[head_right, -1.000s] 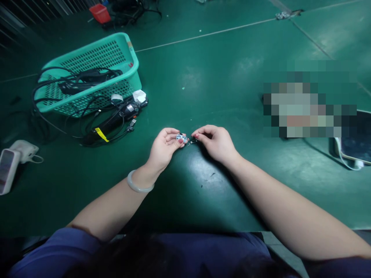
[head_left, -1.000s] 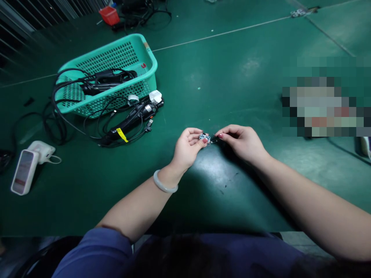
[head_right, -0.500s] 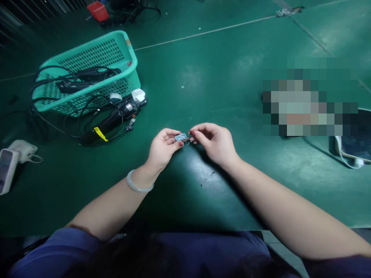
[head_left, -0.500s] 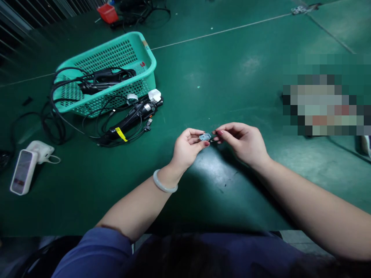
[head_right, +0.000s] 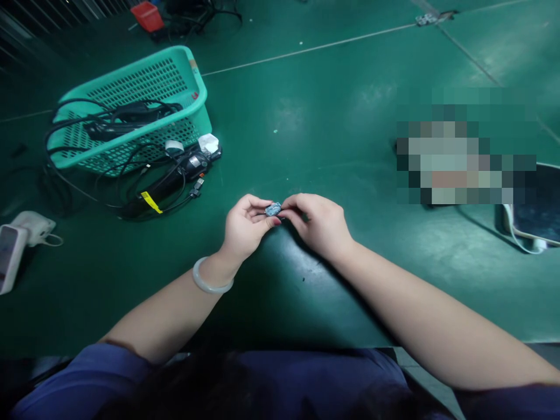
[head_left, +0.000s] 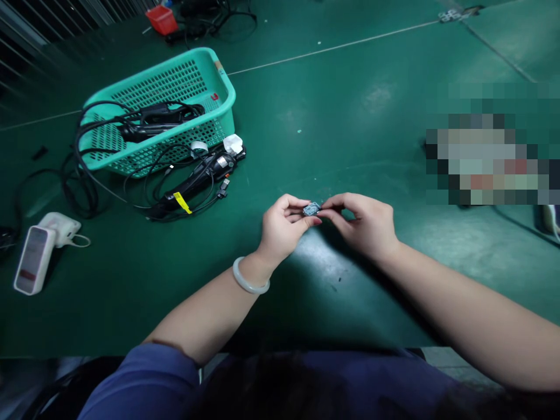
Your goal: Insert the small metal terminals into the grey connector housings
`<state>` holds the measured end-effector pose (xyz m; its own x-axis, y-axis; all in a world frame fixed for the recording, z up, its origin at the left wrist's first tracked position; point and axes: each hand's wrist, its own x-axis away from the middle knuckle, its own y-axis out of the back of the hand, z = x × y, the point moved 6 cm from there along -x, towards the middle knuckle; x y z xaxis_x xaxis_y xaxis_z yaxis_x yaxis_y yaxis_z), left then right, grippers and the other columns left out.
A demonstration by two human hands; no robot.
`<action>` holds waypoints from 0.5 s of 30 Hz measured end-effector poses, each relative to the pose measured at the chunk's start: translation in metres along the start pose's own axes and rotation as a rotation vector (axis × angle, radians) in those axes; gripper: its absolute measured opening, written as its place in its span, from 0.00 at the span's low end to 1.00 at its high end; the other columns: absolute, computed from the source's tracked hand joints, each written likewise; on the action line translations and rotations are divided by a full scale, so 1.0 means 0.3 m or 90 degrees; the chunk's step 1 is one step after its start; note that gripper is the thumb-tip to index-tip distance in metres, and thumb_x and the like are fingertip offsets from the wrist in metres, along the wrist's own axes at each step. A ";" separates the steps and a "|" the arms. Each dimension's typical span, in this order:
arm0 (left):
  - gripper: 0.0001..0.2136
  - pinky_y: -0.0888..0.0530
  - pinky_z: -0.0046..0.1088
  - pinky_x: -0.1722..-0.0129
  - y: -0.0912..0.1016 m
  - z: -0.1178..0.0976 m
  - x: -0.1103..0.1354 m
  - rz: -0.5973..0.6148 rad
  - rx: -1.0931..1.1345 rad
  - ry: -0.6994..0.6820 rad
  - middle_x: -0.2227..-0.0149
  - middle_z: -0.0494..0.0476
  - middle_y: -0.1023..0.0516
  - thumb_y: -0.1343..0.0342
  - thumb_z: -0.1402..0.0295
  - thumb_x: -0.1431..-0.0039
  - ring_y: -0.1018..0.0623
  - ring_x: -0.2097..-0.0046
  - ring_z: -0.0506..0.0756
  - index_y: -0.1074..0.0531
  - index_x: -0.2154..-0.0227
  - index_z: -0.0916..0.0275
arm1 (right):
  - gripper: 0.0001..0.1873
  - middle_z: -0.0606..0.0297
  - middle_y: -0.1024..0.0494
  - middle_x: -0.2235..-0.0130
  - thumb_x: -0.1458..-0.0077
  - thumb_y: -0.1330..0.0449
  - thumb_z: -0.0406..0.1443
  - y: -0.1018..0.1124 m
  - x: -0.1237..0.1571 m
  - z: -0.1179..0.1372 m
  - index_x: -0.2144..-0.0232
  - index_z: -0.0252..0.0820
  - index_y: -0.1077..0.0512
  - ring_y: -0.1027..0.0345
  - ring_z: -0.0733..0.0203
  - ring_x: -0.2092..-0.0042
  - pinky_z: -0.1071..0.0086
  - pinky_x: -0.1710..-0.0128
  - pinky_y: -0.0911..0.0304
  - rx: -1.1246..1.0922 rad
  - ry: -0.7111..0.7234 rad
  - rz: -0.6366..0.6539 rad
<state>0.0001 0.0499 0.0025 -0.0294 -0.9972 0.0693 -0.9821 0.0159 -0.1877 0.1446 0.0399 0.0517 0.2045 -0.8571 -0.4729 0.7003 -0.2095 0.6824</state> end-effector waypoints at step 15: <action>0.19 0.24 0.32 0.58 -0.008 -0.014 0.019 0.025 -0.043 -0.045 0.67 0.53 0.23 0.29 0.66 0.67 0.22 0.63 0.52 0.28 0.70 0.63 | 0.12 0.62 0.20 0.68 0.42 0.45 0.43 -0.011 0.013 -0.005 0.71 0.49 0.25 0.28 0.57 0.66 0.64 0.64 0.35 0.039 0.008 0.051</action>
<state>0.0016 0.0444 0.0074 -0.0578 -0.9983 -0.0074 -0.9908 0.0583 -0.1219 0.1441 0.0379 0.0468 0.2669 -0.8666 -0.4215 0.6382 -0.1688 0.7511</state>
